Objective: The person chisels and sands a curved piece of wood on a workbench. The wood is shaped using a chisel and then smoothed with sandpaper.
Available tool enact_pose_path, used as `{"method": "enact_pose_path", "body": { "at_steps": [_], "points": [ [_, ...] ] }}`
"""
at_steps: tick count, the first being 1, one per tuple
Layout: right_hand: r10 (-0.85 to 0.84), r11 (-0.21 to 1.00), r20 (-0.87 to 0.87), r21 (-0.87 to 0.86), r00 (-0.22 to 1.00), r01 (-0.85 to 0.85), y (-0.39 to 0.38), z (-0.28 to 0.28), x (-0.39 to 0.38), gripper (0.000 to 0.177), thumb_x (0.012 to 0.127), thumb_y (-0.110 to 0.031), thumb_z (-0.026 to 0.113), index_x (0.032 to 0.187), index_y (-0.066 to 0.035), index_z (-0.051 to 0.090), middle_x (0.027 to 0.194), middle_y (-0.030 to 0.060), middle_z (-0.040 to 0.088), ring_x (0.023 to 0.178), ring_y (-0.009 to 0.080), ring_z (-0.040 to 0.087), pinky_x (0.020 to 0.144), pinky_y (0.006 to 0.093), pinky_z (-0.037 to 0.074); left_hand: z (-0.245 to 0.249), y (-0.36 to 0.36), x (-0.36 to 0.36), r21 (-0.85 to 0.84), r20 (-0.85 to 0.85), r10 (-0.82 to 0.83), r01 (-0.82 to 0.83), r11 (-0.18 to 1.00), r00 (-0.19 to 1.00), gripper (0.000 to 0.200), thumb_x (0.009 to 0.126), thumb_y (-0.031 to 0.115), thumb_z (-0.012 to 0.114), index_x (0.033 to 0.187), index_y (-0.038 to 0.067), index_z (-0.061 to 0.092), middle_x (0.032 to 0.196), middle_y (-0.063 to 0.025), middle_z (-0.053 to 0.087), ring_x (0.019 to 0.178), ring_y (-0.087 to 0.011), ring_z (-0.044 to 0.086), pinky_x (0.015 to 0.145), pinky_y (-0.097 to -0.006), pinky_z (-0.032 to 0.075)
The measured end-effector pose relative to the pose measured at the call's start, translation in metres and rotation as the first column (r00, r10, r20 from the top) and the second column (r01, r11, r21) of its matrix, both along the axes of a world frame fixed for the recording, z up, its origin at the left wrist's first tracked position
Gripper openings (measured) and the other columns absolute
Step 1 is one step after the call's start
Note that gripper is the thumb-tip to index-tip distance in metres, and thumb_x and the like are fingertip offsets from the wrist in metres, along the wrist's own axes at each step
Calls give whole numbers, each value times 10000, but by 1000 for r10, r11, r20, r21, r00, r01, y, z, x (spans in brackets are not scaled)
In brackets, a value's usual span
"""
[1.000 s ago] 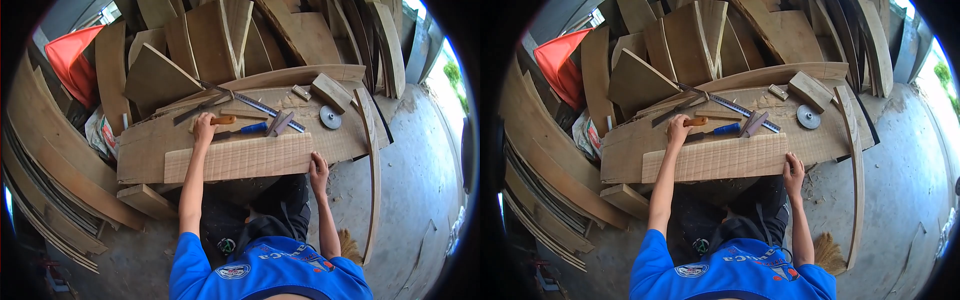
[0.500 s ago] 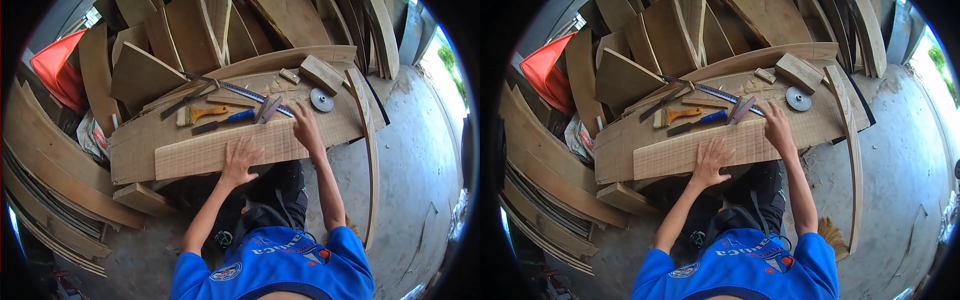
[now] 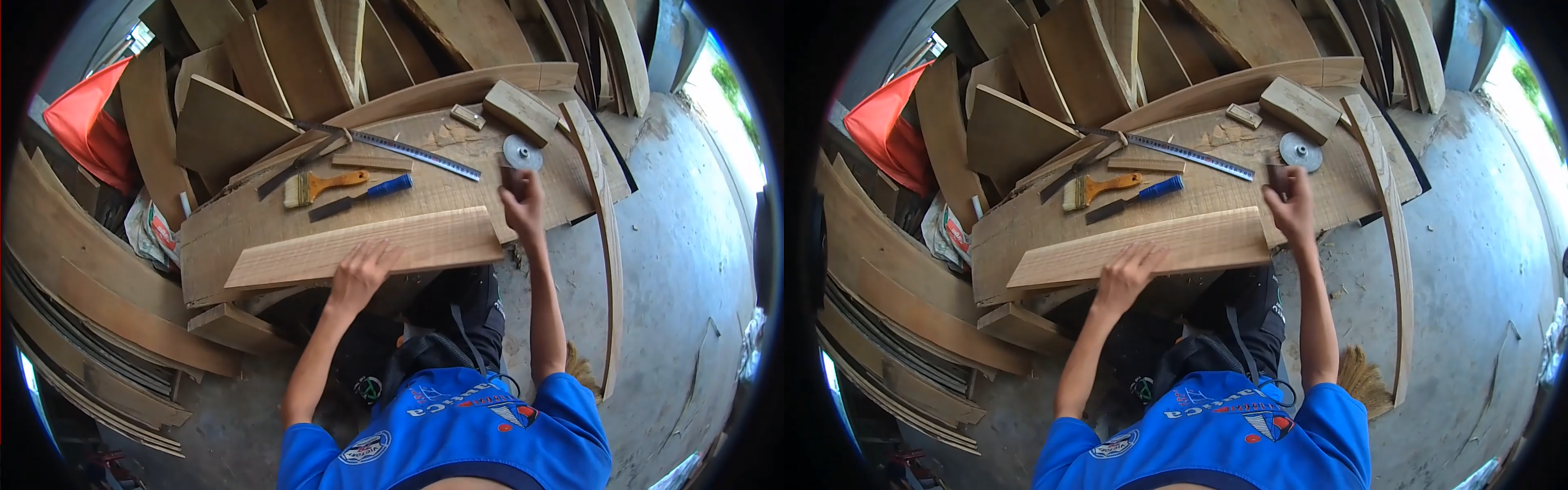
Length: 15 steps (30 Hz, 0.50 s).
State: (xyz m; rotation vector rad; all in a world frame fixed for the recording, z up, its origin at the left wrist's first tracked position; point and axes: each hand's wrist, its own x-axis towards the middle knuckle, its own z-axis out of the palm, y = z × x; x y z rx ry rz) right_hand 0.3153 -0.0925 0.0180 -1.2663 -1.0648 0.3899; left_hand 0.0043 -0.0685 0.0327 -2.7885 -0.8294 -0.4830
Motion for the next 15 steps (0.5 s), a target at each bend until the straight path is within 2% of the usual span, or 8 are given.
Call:
{"method": "enact_pose_path", "body": {
  "at_steps": [4, 5, 7, 9, 10, 11, 13, 15],
  "points": [
    [20, 999, -551, -13, 834, -33, -49, -9, 1, 200, 779, -140, 619, 907, -11, 535, 778, 24, 568, 659, 81, 524, 578, 258, 436, 37, 9, -21, -234, 36, 42, -32, 972, 998, 366, 706, 168, 673, 1066, 158, 609, 949, -100, 647, 818, -238, 639, 678, -317, 528],
    [43, 988, -562, -98, 826, -118, -57, -26, 5, 173, 807, -163, 583, 893, -19, 543, 720, 11, 555, 600, 86, 513, 534, 251, 426, 45, 15, -25, -234, 30, 23, -16, 972, 999, 366, 706, 168, 673, 1066, 158, 609, 949, -100, 647, 818, -238, 639, 678, -317, 528],
    [-10, 994, -610, -94, 792, -60, -54, -34, -14, 150, 830, -195, 552, 815, -47, 527, 637, -8, 515, 515, 82, 475, 459, 233, 380, 62, 29, -32, -377, 21, 105, -89, 922, 994, 309, 712, 220, 678, 999, 116, 632, 868, -138, 645, 764, -264, 633, 652, -334, 517],
    [105, 967, -655, -107, 748, -230, -48, -34, -25, 185, 857, -229, 525, 758, -76, 496, 584, -36, 460, 473, 65, 428, 413, 215, 315, 76, 44, -35, -418, -17, 147, -140, 898, 989, 316, 700, 245, 690, 974, 99, 637, 829, -151, 639, 756, -288, 627, 650, -351, 509],
    [175, 944, -656, -99, 734, -314, -45, -25, -31, 231, 885, -253, 506, 720, -99, 456, 584, -61, 418, 487, 43, 388, 418, 204, 276, 81, 49, -33, -457, -54, 202, -204, 866, 978, 328, 687, 270, 702, 949, 83, 641, 790, -164, 633, 747, -313, 620, 648, -368, 501],
    [248, 933, -574, -76, 781, -352, -32, -47, -30, 289, 902, -328, 479, 799, -65, 537, 620, -51, 455, 494, 57, 392, 424, 211, 272, 84, 53, -27, -454, -60, 196, -201, 868, 979, 328, 687, 270, 702, 949, 83, 641, 790, -164, 633, 747, -313, 620, 648, -368, 501],
    [175, 945, -507, -153, 844, -288, -19, -20, -50, 337, 913, -358, 455, 791, -52, 524, 635, -56, 444, 558, 64, 391, 477, 222, 294, 89, 63, -17, -553, -114, 187, -219, 804, 976, 424, 656, 344, 726, 981, 87, 638, 786, -183, 627, 751, -330, 618, 656, -389, 494],
    [232, 927, -423, -176, 876, -331, -3, -28, -63, 353, 919, -351, 439, 846, -21, 541, 704, -50, 473, 653, 77, 409, 565, 235, 342, 82, 59, 13, -455, -95, 174, -198, 868, 980, 445, 647, 366, 729, 980, 85, 640, 781, -193, 624, 749, -335, 616, 659, -387, 495]
  ]
}}
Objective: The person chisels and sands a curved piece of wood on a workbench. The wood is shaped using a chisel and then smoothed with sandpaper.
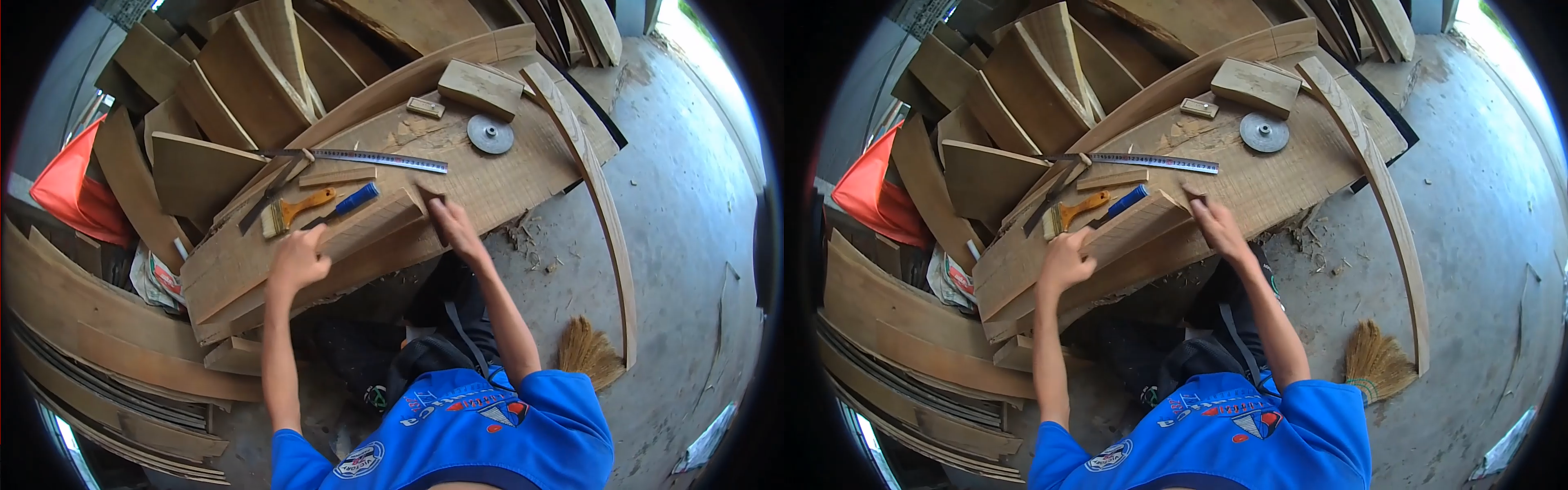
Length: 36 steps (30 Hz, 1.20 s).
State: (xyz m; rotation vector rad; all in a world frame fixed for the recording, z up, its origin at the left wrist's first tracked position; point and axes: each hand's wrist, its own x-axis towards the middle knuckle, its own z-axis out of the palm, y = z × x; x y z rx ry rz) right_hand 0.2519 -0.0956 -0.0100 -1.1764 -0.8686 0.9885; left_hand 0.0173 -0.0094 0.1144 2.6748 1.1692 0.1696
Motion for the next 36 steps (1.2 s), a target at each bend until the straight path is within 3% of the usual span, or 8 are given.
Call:
{"method": "enact_pose_path", "body": {
  "at_steps": [1, 11, 18, 23, 26, 28, 33, 36],
  "points": [
    [85, 996, 183, -41, 980, -79, 0, 10, -3, 397, 923, -273, 415, 1260, -69, 469, 911, 73, 595, 844, 155, 536, 767, 279, 413, -4, -1, 11, 112, 5, -17, 16, 994, 1000, 467, 638, 388, 733, 979, 82, 642, 777, -202, 620, 748, -340, 615, 662, -385, 495],
    [-118, 936, 143, 346, 983, 62, 20, 36, -34, 428, 923, -203, 387, 1318, -40, 362, 1345, 151, 390, 1255, 227, 351, 1032, 321, 245, -10, 10, 19, 42, 109, 67, -72, 997, 992, 392, 639, 331, 743, 790, 0, 596, 718, -214, 581, 704, -371, 569, 585, -397, 447],
    [155, 954, 148, 233, 977, -187, 33, 46, -12, 486, 939, -332, 334, 1333, -48, 342, 1365, 138, 368, 1256, 230, 345, 1025, 310, 248, -25, 22, 8, 100, 132, 55, -69, 993, 990, 389, 631, 336, 749, 844, 33, 630, 737, -192, 607, 704, -348, 593, 602, -388, 474],
    [9, 928, 137, 369, 991, -59, 36, 11, -24, 488, 946, -305, 332, 1334, -10, 304, 1300, 158, 440, 1221, 237, 386, 1009, 314, 271, 1, 0, 26, 126, -23, 113, -109, 986, 993, 375, 640, 340, 737, 835, 39, 629, 698, -187, 602, 687, -346, 596, 582, -393, 473],
    [257, 966, -28, -1, 966, -257, 29, 9, -12, 488, 954, -323, 322, 1325, -5, 326, 1307, 136, 431, 1222, 225, 371, 1013, 310, 262, -9, 2, 18, 191, 42, 67, -74, 979, 997, 372, 640, 343, 736, 818, 36, 626, 691, -185, 599, 679, -350, 593, 578, -402, 469],
    [58, 972, 35, 227, 998, -65, 23, 49, -26, 494, 950, -337, 338, 1314, -2, 343, 1286, 151, 448, 1199, 229, 395, 997, 312, 281, -14, 3, 18, 148, 125, 36, -55, 987, 992, 379, 642, 355, 732, 820, 37, 630, 676, -184, 596, 669, -352, 591, 574, -405, 468],
    [-85, 978, 87, 197, 993, 67, 24, -17, -30, 478, 950, -317, 346, 1300, 9, 351, 1263, 147, 473, 1167, 224, 427, 978, 313, 304, -9, 0, 18, 181, 33, 93, -97, 979, 995, 393, 639, 369, 732, 823, 35, 637, 654, -189, 590, 647, -352, 587, 568, -403, 466],
    [103, 977, 183, 167, 978, -134, 20, -6, -10, 450, 934, -292, 388, 1286, -11, 388, 1236, 144, 498, 1146, 215, 446, 968, 315, 317, -1, 0, 21, 119, 12, 156, -156, 981, 988, 391, 638, 369, 734, 806, 30, 632, 654, -189, 589, 644, -350, 587, 567, -404, 465]
  ]
}}
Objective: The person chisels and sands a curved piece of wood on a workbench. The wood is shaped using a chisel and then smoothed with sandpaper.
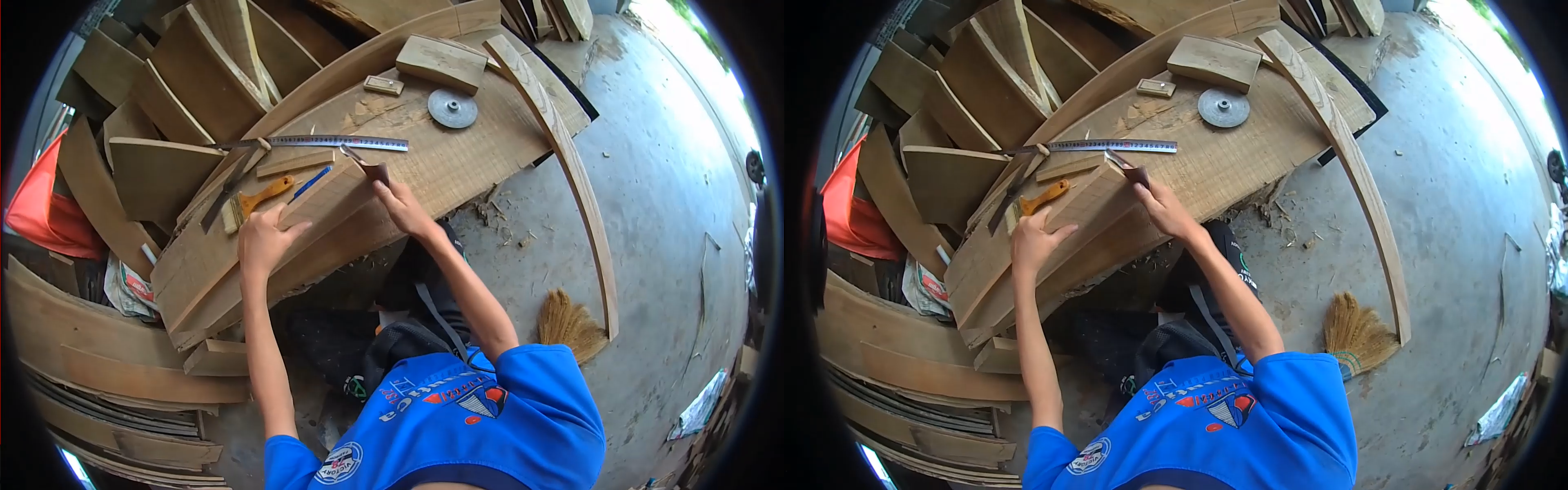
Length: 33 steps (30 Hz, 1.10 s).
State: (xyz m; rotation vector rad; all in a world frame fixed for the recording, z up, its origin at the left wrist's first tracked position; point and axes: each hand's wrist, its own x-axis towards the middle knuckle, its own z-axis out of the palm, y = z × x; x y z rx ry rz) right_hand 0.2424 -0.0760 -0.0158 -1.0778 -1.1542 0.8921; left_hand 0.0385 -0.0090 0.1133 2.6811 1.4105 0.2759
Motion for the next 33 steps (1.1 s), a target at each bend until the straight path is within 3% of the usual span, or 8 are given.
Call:
{"method": "enact_pose_path", "body": {
  "at_steps": [6, 10, 13, 16, 22, 23, 26, 33],
  "points": [
    [59, 998, 50, 11, 997, -60, -10, 12, 10, 507, 931, -373, 366, 1296, -22, 398, 1260, 113, 489, 1139, 199, 450, 961, 304, 323, -8, 0, -4, 74, 35, -82, 79, 994, 996, 376, 643, 376, 730, 755, 41, 601, 649, -165, 590, 643, -339, 587, 542, -400, 455],
    [215, 911, -618, -151, 756, -383, 9, -9, 40, 658, 930, -511, 231, 1093, 24, 577, 976, 60, 616, 838, 119, 536, 751, 223, 402, -10, -3, -8, 106, 64, -122, 115, 988, 990, 373, 645, 375, 728, 735, 42, 585, 647, -153, 590, 640, -334, 587, 532, -401, 450],
    [145, 932, -448, -239, 882, -274, 23, -7, 52, 468, 926, -406, 389, 929, 2, 616, 848, 23, 619, 682, 102, 525, 614, 205, 406, -5, -5, -4, 75, -28, -83, 85, 994, 996, 373, 642, 371, 729, 725, 40, 580, 647, -153, 589, 640, -331, 590, 528, -400, 449],
    [322, 928, 165, -252, 932, -276, 27, 16, 53, 251, 871, -237, 521, 863, 7, 578, 797, 35, 610, 638, 138, 541, 577, 213, 425, -4, -4, -3, 30, 23, -78, 78, 997, 997, 371, 638, 354, 734, 724, 28, 578, 649, -160, 588, 642, -333, 590, 534, -398, 446],
    [-17, 981, 107, 192, 994, -4, 11, 3, 17, 408, 877, -277, 385, 1206, -50, 461, 1005, 69, 571, 934, 167, 534, 816, 283, 433, 2, -2, 19, -56, -163, -130, 122, 991, 978, 348, 663, 289, 724, 849, 10, 633, 695, -208, 598, 688, -333, 607, 619, -376, 473],
    [65, 997, -44, -40, 997, -67, 4, -8, 6, 497, 926, -355, 263, 1303, -52, 374, 1212, 94, 480, 1128, 187, 424, 973, 297, 308, 0, -4, 26, -91, -60, -139, 133, 987, 988, 358, 664, 276, 716, 890, 11, 634, 733, -212, 606, 724, -332, 612, 650, -380, 480],
    [-40, 990, -178, 123, 983, 63, 15, -18, -16, 484, 944, -316, 249, 1276, 13, 374, 1308, 146, 396, 1246, 238, 322, 1055, 322, 181, 0, -8, 34, -114, 59, -128, 134, 984, 990, 362, 666, 256, 702, 940, 29, 637, 783, -211, 616, 767, -333, 614, 676, -392, 490],
    [84, 988, -266, -101, 960, -114, -1, 46, -12, 526, 815, -195, 341, 1303, -1, 337, 1258, 101, 419, 1168, 191, 379, 991, 283, 260, 0, 0, 30, -184, 64, -99, 109, 977, 993, 295, 664, 230, 696, 915, 81, 651, 766, -188, 615, 743, -339, 607, 665, -397, 487]
  ]
}}
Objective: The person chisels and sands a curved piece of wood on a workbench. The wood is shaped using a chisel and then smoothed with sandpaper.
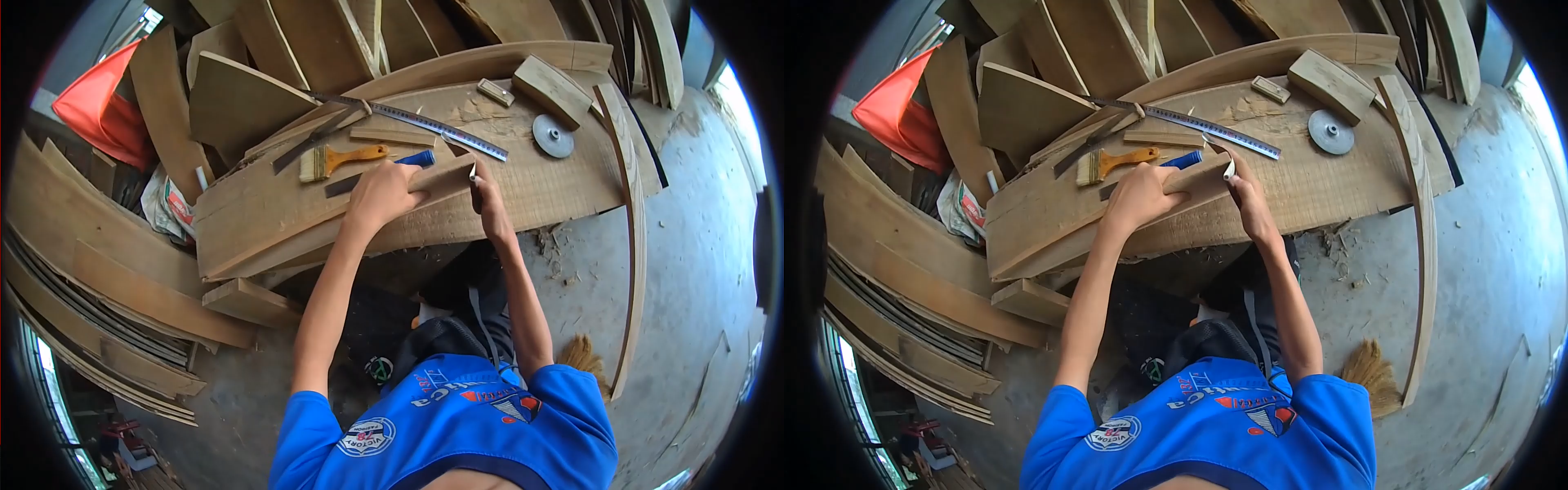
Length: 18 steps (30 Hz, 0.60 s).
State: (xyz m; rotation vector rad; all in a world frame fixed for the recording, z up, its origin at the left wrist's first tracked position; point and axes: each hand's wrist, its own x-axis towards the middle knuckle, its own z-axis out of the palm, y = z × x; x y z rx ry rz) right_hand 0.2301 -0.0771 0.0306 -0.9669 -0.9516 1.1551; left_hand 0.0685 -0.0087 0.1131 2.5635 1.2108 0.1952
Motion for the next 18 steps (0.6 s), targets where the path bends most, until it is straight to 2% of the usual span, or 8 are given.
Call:
{"method": "enact_pose_path", "body": {
  "at_steps": [2, 4, 5, 7, 8, 11, 15, 18],
  "points": [
    [11, 1000, 91, -25, 996, -9, 1, 3, 10, 512, 790, -195, 357, 1259, 9, 382, 1191, 95, 462, 1115, 186, 411, 959, 276, 287, 0, -1, 1, -10, -2, 6, -6, 1000, 1000, 295, 664, 223, 696, 918, 81, 651, 763, -188, 615, 737, -338, 607, 665, -395, 487],
    [-3, 998, 159, 60, 987, -7, 6, 7, 15, 433, 751, -295, 372, 1103, -66, 479, 708, -46, 417, 492, 32, 290, 428, 178, 215, 0, -2, 1, -21, -17, 2, -3, 1000, 1000, 294, 664, 215, 696, 922, 81, 651, 760, -189, 615, 732, -337, 607, 665, -394, 487],
    [-5, 998, 161, 58, 987, -4, 8, 9, 16, 433, 751, -295, 372, 1103, -66, 479, 708, -46, 417, 492, 32, 290, 428, 178, 215, -1, -2, 1, -6, -14, 3, -3, 1000, 1000, 315, 657, 226, 706, 937, 92, 653, 756, -188, 616, 723, -327, 614, 660, -386, 490],
    [70, 996, 126, 53, 990, -78, 9, 16, 19, 425, 742, -271, 371, 1046, 12, 460, 1040, 98, 504, 1020, 175, 443, 941, 276, 282, -2, -5, 1, -1, -3, 5, -5, 1000, 1000, 336, 651, 237, 717, 952, 102, 655, 753, -186, 618, 714, -317, 621, 655, -378, 493],
    [92, 989, 93, 104, 991, -102, 9, 21, 15, 512, 745, -302, 361, 1133, 20, 452, 1119, 118, 501, 1081, 195, 438, 983, 295, 254, 1, -5, 1, -5, -7, 10, -10, 1000, 1000, 342, 651, 237, 718, 959, 102, 654, 759, -186, 619, 722, -315, 622, 662, -377, 494],
    [116, 959, 109, 245, 987, -140, 15, 25, 13, 583, 788, -350, 356, 1236, 19, 408, 1214, 144, 470, 1166, 222, 402, 1023, 318, 216, 0, -3, 0, -6, -6, 15, -15, 1000, 1000, 347, 655, 235, 717, 968, 100, 653, 771, -187, 623, 736, -312, 624, 675, -375, 494],
    [116, 945, 54, 300, 992, -127, 17, 26, 11, 606, 902, -422, 246, 1347, -15, 305, 1346, 162, 367, 1276, 237, 299, 1066, 334, 147, 1, 0, -1, -9, -6, 23, -23, 1000, 1000, 337, 665, 233, 710, 971, 104, 654, 792, -186, 627, 761, -313, 621, 693, -377, 490],
    [138, 946, 55, 287, 989, -148, 20, 38, 12, 591, 919, -395, 201, 1373, -18, 243, 1394, 154, 300, 1314, 241, 236, 1082, 345, 115, 1, 2, -1, -14, 3, 11, -11, 1000, 1000, 345, 670, 251, 707, 975, 101, 650, 799, -193, 621, 774, -323, 613, 693, -382, 486]
  ]
}}
